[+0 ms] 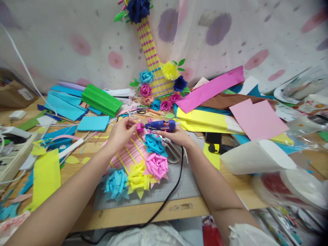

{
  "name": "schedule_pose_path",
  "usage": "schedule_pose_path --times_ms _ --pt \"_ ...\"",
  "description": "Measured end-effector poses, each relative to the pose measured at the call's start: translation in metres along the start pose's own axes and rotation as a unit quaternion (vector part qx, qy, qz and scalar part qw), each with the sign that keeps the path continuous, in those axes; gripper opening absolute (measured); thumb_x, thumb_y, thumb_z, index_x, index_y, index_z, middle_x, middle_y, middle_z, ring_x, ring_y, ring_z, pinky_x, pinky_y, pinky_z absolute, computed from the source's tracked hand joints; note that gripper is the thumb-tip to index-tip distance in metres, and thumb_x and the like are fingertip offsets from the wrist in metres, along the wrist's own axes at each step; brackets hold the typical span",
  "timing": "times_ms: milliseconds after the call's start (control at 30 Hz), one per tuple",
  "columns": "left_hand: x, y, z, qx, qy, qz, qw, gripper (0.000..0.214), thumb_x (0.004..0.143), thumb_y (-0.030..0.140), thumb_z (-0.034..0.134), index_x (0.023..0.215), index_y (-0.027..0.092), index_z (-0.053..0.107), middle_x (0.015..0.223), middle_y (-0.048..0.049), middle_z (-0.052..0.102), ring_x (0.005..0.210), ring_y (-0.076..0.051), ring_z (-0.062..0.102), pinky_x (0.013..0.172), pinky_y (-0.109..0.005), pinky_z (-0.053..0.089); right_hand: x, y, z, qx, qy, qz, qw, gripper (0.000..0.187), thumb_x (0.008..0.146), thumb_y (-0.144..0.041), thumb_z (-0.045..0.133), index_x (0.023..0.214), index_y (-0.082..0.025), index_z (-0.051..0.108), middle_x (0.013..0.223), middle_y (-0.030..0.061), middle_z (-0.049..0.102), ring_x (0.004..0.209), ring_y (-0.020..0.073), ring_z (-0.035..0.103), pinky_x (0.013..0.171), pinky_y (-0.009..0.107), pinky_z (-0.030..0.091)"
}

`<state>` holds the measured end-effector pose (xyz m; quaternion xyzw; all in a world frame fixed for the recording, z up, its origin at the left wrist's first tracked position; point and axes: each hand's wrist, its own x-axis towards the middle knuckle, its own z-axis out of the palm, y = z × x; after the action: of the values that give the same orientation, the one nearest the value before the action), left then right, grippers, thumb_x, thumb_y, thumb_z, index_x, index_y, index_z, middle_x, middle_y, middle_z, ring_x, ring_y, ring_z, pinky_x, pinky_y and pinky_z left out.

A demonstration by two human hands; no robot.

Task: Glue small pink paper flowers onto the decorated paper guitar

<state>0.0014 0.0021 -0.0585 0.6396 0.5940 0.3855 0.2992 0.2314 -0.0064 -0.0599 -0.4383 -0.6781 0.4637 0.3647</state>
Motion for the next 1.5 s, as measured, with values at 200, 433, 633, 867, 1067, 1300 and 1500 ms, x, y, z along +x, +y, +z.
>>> schedule_pose_path --times_ms 200,433,633,867,1067,1300,1500 --pt "-0.002 0.004 -0.001 0.006 -0.002 0.009 1.000 0.016 0.074 0.034 0.059 0.080 0.019 0.059 0.072 -0.0013 0.064 0.065 -0.015 0.059 0.060 -0.027 0.043 0.000 0.002 0.002 0.001 -0.007 -0.008 1.000 0.042 0.073 -0.044 0.070 0.108 -0.021 0.070 0.106 0.0039 0.072 0.099 0.0233 0.066 0.092 0.040 0.052" --pt "-0.001 0.003 0.000 0.009 -0.012 0.016 1.000 0.017 0.074 0.036 0.061 0.078 0.019 0.059 0.071 -0.0011 0.064 0.065 -0.015 0.059 0.060 -0.027 0.043 0.000 0.002 0.001 0.009 0.004 0.008 1.000 0.044 0.073 -0.044 0.070 0.110 -0.021 0.069 0.106 0.0039 0.071 0.101 0.0235 0.065 0.091 0.038 0.053" --pt "-0.001 0.002 0.000 0.018 -0.007 0.017 1.000 0.015 0.074 0.034 0.060 0.078 0.019 0.059 0.071 -0.0008 0.064 0.065 -0.015 0.059 0.060 -0.027 0.044 0.000 0.000 -0.001 0.007 -0.001 0.009 1.000 0.047 0.072 -0.047 0.070 0.108 -0.018 0.070 0.100 0.0050 0.072 0.090 0.0207 0.066 0.084 0.035 0.055" --pt "-0.002 0.004 0.001 0.016 -0.013 0.024 0.999 0.015 0.074 0.034 0.060 0.078 0.019 0.059 0.072 -0.0009 0.064 0.066 -0.015 0.060 0.061 -0.026 0.044 0.000 0.001 0.001 0.005 0.004 0.003 1.000 0.044 0.072 -0.047 0.070 0.107 -0.020 0.070 0.103 0.0040 0.071 0.092 0.0197 0.066 0.086 0.034 0.053" --pt "-0.002 0.005 0.001 0.014 -0.015 0.026 0.999 0.017 0.074 0.035 0.061 0.079 0.019 0.060 0.073 -0.0011 0.065 0.066 -0.015 0.060 0.061 -0.026 0.044 0.001 -0.002 -0.001 0.006 0.016 -0.007 1.000 0.042 0.070 -0.047 0.070 0.101 -0.019 0.071 0.088 0.0037 0.072 0.086 0.0203 0.065 0.075 0.031 0.055" --pt "-0.003 0.006 0.001 0.008 -0.025 0.021 0.999 0.016 0.074 0.034 0.060 0.080 0.019 0.060 0.073 -0.0013 0.065 0.066 -0.015 0.060 0.061 -0.027 0.043 0.001 -0.004 -0.003 0.000 0.017 -0.017 1.000 0.036 0.070 -0.048 0.070 0.093 -0.021 0.071 0.073 0.0017 0.068 0.079 0.0190 0.063 0.069 0.031 0.054" --pt "-0.005 0.009 -0.001 -0.039 -0.031 0.007 0.999 0.018 0.072 0.035 0.064 0.077 0.019 0.059 0.071 -0.0006 0.065 0.065 -0.014 0.059 0.060 -0.027 0.043 0.003 0.002 -0.016 -0.015 0.083 0.022 0.996 0.041 0.067 -0.050 0.071 0.094 -0.019 0.070 0.071 0.0020 0.067 0.068 0.0159 0.060 0.063 0.028 0.051"
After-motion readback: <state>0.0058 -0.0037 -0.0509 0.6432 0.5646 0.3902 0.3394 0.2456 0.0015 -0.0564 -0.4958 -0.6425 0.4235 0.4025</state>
